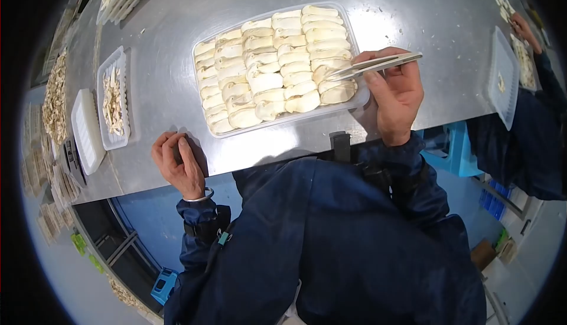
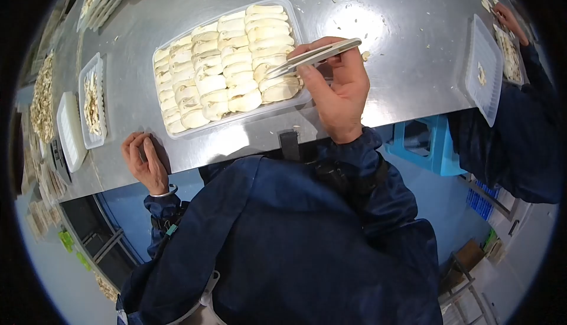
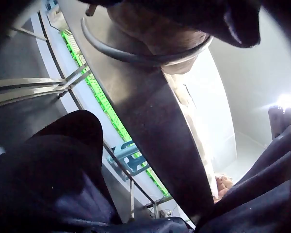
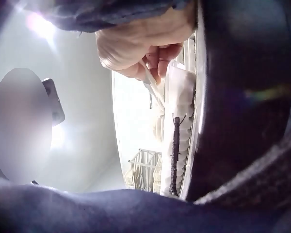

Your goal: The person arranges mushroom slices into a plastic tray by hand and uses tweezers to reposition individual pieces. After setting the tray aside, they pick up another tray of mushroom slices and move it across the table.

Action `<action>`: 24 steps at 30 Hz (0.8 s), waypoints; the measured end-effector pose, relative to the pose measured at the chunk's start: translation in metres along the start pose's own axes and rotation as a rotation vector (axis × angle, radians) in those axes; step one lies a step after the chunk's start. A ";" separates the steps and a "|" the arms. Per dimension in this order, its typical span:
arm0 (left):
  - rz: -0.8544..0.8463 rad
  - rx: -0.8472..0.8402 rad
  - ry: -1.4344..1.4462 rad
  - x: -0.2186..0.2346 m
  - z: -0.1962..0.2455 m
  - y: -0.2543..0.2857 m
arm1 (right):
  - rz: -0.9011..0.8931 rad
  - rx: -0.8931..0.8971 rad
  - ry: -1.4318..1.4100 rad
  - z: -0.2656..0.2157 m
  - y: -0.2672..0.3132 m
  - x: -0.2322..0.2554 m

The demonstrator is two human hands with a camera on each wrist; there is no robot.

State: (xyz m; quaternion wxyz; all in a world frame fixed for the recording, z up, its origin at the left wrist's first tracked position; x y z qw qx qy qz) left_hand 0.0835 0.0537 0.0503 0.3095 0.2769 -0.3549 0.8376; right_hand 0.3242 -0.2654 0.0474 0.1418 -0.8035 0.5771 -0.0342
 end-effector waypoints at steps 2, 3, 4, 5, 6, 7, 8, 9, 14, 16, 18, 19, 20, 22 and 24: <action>-0.008 -0.012 -0.007 0.000 0.005 -0.002 | -0.003 0.009 0.000 -0.001 0.003 0.002; -0.014 -0.018 -0.010 0.000 0.007 -0.002 | -0.011 0.005 0.022 -0.003 0.004 0.002; -0.013 -0.008 -0.003 0.001 0.004 0.000 | -0.020 0.005 0.046 -0.006 0.005 0.003; -0.005 -0.002 0.009 0.000 0.000 0.001 | -0.028 0.000 0.073 -0.007 0.005 0.003; 0.005 0.003 0.023 0.000 -0.002 0.000 | -0.036 -0.002 0.101 -0.006 0.007 0.002; 0.006 -0.002 0.022 -0.001 -0.001 -0.001 | -0.046 -0.008 0.128 -0.005 0.007 0.002; 0.005 -0.004 0.018 0.000 0.000 -0.001 | -0.047 -0.007 0.117 -0.005 0.007 0.002; 0.003 -0.006 0.012 0.000 0.001 0.000 | -0.047 -0.006 0.105 -0.004 0.007 0.001; 0.006 0.013 0.055 -0.001 -0.002 0.000 | -0.051 0.009 0.104 -0.002 0.006 0.002; 0.005 0.014 0.054 -0.001 -0.004 0.001 | -0.058 0.020 0.102 -0.002 0.006 0.002; 0.011 0.031 0.083 -0.001 -0.003 0.001 | -0.052 0.005 0.097 -0.002 0.006 0.002; 0.009 0.033 0.084 -0.001 -0.003 0.002 | -0.050 -0.001 0.094 -0.001 0.005 0.001; 0.007 0.035 0.086 -0.001 -0.004 0.002 | -0.049 -0.004 0.089 -0.001 0.005 0.001; 0.005 0.034 0.085 -0.001 -0.004 0.001 | -0.045 -0.011 0.078 -0.001 0.005 0.001; 0.003 0.028 0.083 -0.001 -0.004 0.002 | -0.053 -0.019 0.078 0.000 0.005 0.000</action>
Point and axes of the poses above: each hand's wrist, its own y-axis away from the middle knuckle, its own x-axis out of the back of the hand, z = x × y, the point moved 10 cm from there along -y, towards the middle knuckle, and after that the axes turned 8 degrees about y, right-handed, at the moved point
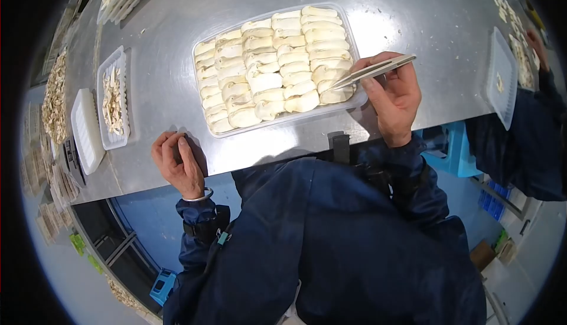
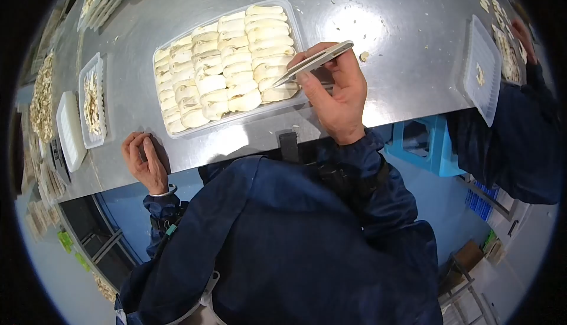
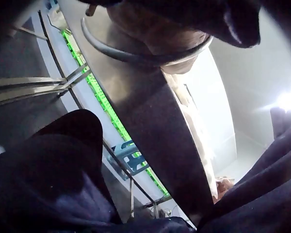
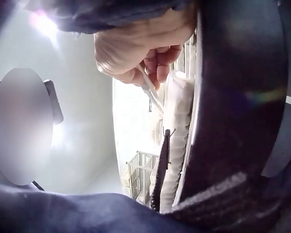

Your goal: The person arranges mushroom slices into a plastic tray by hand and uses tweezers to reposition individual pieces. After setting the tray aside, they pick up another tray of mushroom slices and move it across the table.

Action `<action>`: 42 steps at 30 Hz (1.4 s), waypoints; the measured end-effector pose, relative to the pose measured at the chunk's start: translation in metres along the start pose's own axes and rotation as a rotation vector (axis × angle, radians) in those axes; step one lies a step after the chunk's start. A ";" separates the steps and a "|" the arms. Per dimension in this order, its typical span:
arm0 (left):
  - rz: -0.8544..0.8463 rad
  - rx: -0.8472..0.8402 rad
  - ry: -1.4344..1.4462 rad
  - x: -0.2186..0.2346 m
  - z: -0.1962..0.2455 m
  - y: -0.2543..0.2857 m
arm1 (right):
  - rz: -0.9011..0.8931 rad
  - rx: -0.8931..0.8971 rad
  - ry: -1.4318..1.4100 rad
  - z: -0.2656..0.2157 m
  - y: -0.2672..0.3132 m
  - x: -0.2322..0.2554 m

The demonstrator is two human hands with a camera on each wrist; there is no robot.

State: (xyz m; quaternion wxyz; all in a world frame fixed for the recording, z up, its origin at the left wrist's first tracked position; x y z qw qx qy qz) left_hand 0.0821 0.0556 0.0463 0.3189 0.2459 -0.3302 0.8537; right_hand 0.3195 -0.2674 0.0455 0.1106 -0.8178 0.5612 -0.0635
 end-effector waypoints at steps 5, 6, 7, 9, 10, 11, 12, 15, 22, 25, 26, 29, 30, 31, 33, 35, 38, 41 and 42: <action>0.007 -0.011 -0.029 0.001 -0.003 0.001 | -0.012 0.025 0.025 -0.001 -0.001 0.000; 0.006 -0.010 -0.029 0.001 -0.003 0.001 | -0.013 0.022 0.021 -0.002 -0.001 -0.001; 0.004 -0.010 -0.030 0.000 -0.002 0.001 | -0.015 0.019 0.016 -0.002 -0.001 -0.001; 0.002 -0.011 -0.032 0.000 0.000 0.000 | -0.017 0.016 0.015 -0.001 -0.001 -0.001; 0.002 -0.017 -0.043 0.001 0.000 0.000 | -0.018 0.016 0.014 -0.001 -0.001 -0.001; 0.002 -0.024 -0.054 0.001 0.000 0.000 | -0.020 0.015 0.028 -0.001 -0.002 -0.001; 0.002 -0.030 -0.065 0.001 0.000 0.000 | -0.022 0.013 0.042 0.000 -0.002 -0.001; 0.005 -0.011 -0.027 0.001 0.001 0.000 | -0.020 -0.005 0.034 0.002 -0.001 -0.001; 0.004 -0.021 -0.050 0.002 0.001 -0.001 | -0.016 -0.009 0.002 0.000 0.000 -0.001; 0.014 -0.010 -0.033 0.001 0.003 0.000 | -0.003 -0.038 -0.047 0.003 0.000 0.000; 0.025 -0.002 -0.020 0.001 0.006 -0.001 | -0.006 -0.036 -0.052 0.003 0.000 0.000; 0.037 -0.006 -0.010 0.002 0.005 -0.001 | -0.011 -0.037 -0.074 0.004 0.000 0.000; 0.037 -0.011 -0.012 0.002 0.005 -0.001 | -0.009 -0.043 -0.086 0.005 0.000 0.001; 0.033 -0.018 -0.019 0.002 0.006 -0.001 | -0.008 -0.050 -0.098 0.005 0.000 0.001; 0.027 -0.032 -0.032 0.002 0.008 -0.002 | -0.017 -0.049 -0.087 0.007 -0.001 0.002; 0.009 -0.031 -0.055 0.001 0.006 -0.001 | -0.019 -0.044 -0.081 0.007 -0.001 0.001; 0.005 -0.019 -0.052 0.001 0.004 0.000 | -0.014 -0.037 -0.069 0.005 -0.002 -0.001; 0.007 -0.012 -0.053 0.001 0.003 -0.001 | -0.012 -0.042 -0.057 0.004 -0.003 -0.002; 0.006 -0.011 -0.058 0.001 0.002 0.000 | -0.012 -0.047 -0.061 0.005 -0.003 -0.002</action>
Point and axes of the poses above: each hand's wrist, its own y-axis away from the middle knuckle, its own x-axis out of the back of the hand, z = x × y, the point moved 10 cm from there along -y, towards the middle knuckle, and after that the axes turned 8 degrees about y, right-handed, at the moved point
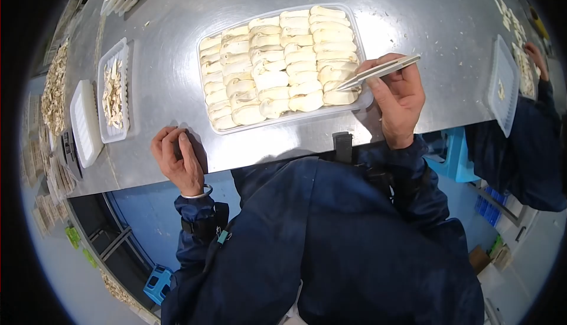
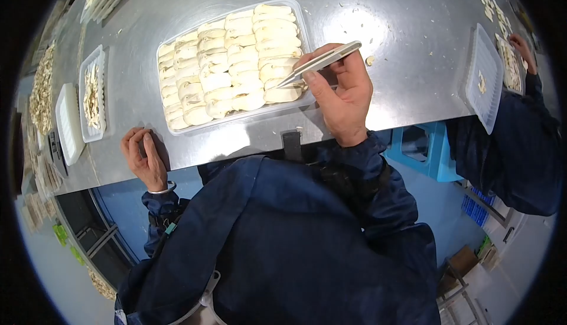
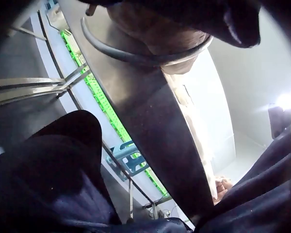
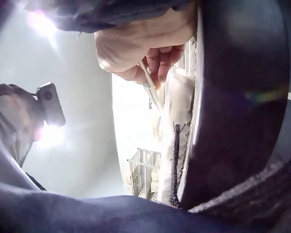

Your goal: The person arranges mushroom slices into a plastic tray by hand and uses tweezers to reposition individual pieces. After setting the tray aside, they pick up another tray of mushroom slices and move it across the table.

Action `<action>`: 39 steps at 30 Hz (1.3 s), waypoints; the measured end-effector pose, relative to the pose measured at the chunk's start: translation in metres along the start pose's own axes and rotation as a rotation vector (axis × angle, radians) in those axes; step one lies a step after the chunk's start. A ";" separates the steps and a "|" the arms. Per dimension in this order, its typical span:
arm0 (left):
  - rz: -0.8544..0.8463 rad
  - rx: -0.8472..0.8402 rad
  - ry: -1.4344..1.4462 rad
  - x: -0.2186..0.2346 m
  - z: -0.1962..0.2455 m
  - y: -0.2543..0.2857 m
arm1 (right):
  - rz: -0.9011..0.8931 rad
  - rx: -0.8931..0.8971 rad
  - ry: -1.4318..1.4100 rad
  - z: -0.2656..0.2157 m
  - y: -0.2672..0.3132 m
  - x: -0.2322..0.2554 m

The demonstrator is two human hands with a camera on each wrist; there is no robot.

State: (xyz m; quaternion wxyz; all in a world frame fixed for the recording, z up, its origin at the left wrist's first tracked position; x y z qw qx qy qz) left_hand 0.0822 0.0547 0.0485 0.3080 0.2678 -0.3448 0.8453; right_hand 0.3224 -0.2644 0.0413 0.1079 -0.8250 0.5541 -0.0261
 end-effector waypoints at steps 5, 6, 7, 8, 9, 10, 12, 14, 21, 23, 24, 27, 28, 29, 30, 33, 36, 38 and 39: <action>-0.004 -0.011 0.001 0.000 0.002 0.000 | 0.004 0.004 0.012 0.002 0.001 0.002; -0.002 -0.010 0.005 0.000 0.001 0.000 | 0.003 0.009 0.012 0.001 0.001 0.002; -0.001 -0.009 0.005 0.000 0.002 0.000 | 0.003 0.014 0.012 0.001 0.001 0.001; 0.000 -0.009 0.005 0.000 0.002 0.000 | 0.005 0.012 0.012 0.001 0.001 0.001; 0.001 -0.009 0.005 0.000 0.002 0.000 | 0.006 0.009 0.012 0.001 0.001 0.001; 0.001 -0.011 0.004 0.000 0.002 0.000 | 0.008 0.006 0.013 0.001 0.001 0.001; 0.003 -0.015 0.002 0.000 0.002 0.000 | 0.009 0.003 0.023 0.001 0.001 0.002; 0.001 -0.016 0.001 0.000 0.003 0.000 | 0.010 0.000 0.028 0.001 0.001 0.002; 0.003 -0.015 -0.013 0.000 0.002 -0.001 | 0.023 0.022 0.000 -0.002 0.001 0.003; 0.008 -0.016 -0.005 0.001 0.001 0.000 | 0.032 0.030 -0.020 -0.003 0.000 0.002; 0.010 -0.016 0.000 0.000 0.000 0.000 | 0.032 0.032 -0.029 -0.003 0.000 0.002; 0.011 -0.017 -0.003 0.001 0.001 0.000 | 0.023 0.023 -0.030 -0.001 0.001 0.004; 0.012 -0.014 -0.002 0.001 0.001 0.000 | 0.018 0.019 -0.027 0.000 0.001 0.004; 0.012 -0.011 0.000 0.001 0.001 0.000 | 0.019 0.023 -0.019 0.000 0.000 0.003; 0.013 -0.008 0.001 0.001 0.001 0.000 | 0.020 0.027 -0.012 -0.001 0.000 0.003; 0.013 -0.013 0.000 0.001 0.002 0.000 | 0.032 0.024 -0.008 -0.003 0.001 0.002; 0.016 -0.012 0.010 0.001 0.006 -0.001 | 0.036 0.017 0.000 -0.006 0.002 0.001; 0.011 -0.007 0.012 0.002 0.007 0.000 | 0.041 0.051 0.040 -0.014 0.004 0.001; 0.012 -0.009 0.015 0.001 0.008 -0.002 | 0.045 0.090 0.076 -0.022 0.002 0.002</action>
Point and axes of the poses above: each hand's wrist, its own y-axis away from the middle knuckle, its own x-axis out of the back of the hand, z = x × y, the point moved 10 cm from there along -y, towards the middle knuckle, and after that the axes turned 8 degrees about y, right-handed, at the moved point
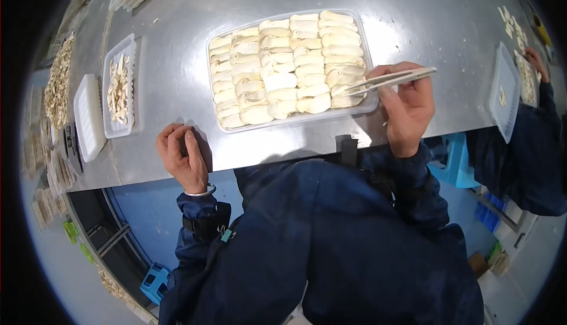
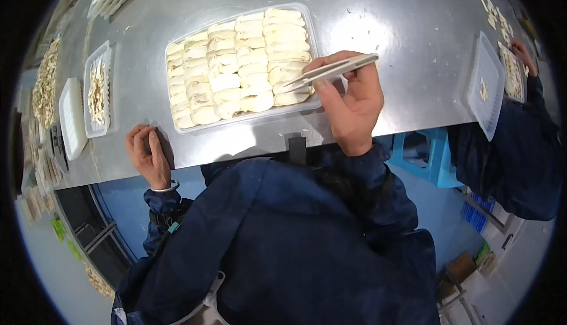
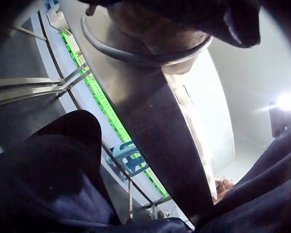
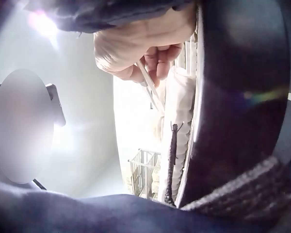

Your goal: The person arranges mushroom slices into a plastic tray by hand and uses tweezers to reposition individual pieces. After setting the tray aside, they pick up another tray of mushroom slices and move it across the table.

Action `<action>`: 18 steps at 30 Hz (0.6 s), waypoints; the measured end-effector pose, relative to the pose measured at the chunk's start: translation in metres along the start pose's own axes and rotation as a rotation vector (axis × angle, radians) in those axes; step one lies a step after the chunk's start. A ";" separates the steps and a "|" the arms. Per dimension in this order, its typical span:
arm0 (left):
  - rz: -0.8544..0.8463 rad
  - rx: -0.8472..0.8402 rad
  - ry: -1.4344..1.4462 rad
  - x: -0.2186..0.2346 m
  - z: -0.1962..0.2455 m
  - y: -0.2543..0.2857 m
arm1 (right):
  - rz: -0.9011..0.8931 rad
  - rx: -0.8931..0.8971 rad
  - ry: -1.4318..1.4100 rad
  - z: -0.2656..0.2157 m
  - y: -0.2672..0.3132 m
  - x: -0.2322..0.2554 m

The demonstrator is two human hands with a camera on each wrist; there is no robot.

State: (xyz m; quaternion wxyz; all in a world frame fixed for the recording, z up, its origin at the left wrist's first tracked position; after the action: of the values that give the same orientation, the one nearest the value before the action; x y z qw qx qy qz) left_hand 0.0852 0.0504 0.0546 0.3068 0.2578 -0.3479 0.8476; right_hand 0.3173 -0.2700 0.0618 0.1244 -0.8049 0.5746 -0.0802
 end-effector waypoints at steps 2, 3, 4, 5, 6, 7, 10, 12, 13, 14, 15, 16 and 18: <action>0.002 0.003 0.013 0.000 0.001 -0.001 | 0.002 0.070 0.005 -0.017 -0.003 0.000; 0.005 0.008 0.017 0.000 0.001 0.000 | 0.011 0.086 -0.013 -0.021 -0.003 0.000; 0.021 0.008 0.035 0.002 0.001 0.000 | 0.018 0.097 -0.032 -0.024 -0.002 0.000; 0.038 0.009 0.052 0.002 0.000 0.000 | 0.023 0.105 -0.053 -0.027 -0.001 -0.001; 0.056 0.011 0.066 0.003 0.000 0.000 | -0.001 0.131 -0.049 -0.033 0.000 -0.004; 0.058 0.003 0.049 0.004 0.001 0.001 | 0.001 0.133 -0.011 -0.034 0.002 -0.005; 0.071 -0.029 0.003 0.006 0.007 -0.001 | -0.008 0.148 0.082 -0.045 0.008 -0.009; 0.066 -0.039 0.003 0.006 0.008 -0.001 | -0.001 0.158 0.094 -0.049 0.006 -0.008; 0.063 -0.043 0.005 0.006 0.008 -0.001 | 0.004 0.162 0.101 -0.050 0.004 -0.008; 0.065 -0.043 0.007 0.006 0.008 -0.001 | 0.012 0.171 0.095 -0.054 0.002 -0.008; 0.067 -0.041 0.010 0.006 0.008 0.000 | 0.013 0.178 0.123 -0.057 -0.001 -0.011; 0.071 -0.039 0.013 0.007 0.008 0.000 | 0.014 0.186 0.150 -0.062 -0.005 -0.014; 0.072 -0.043 0.015 0.008 0.010 -0.001 | -0.033 0.215 0.252 -0.071 -0.012 -0.026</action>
State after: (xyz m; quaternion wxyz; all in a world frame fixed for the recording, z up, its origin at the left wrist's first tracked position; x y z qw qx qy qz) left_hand 0.0827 0.0459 0.0659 0.2841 0.2318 -0.3729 0.8523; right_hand 0.3006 -0.2489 0.1339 0.1352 -0.7798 0.5606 -0.2436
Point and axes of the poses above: each hand's wrist, its own y-axis away from the middle knuckle, its own x-axis out of the back of the hand, z = x × y, the point moved 10 cm from there along -y, towards the middle knuckle, and after that the axes turned 8 degrees about y, right-handed, at the moved point
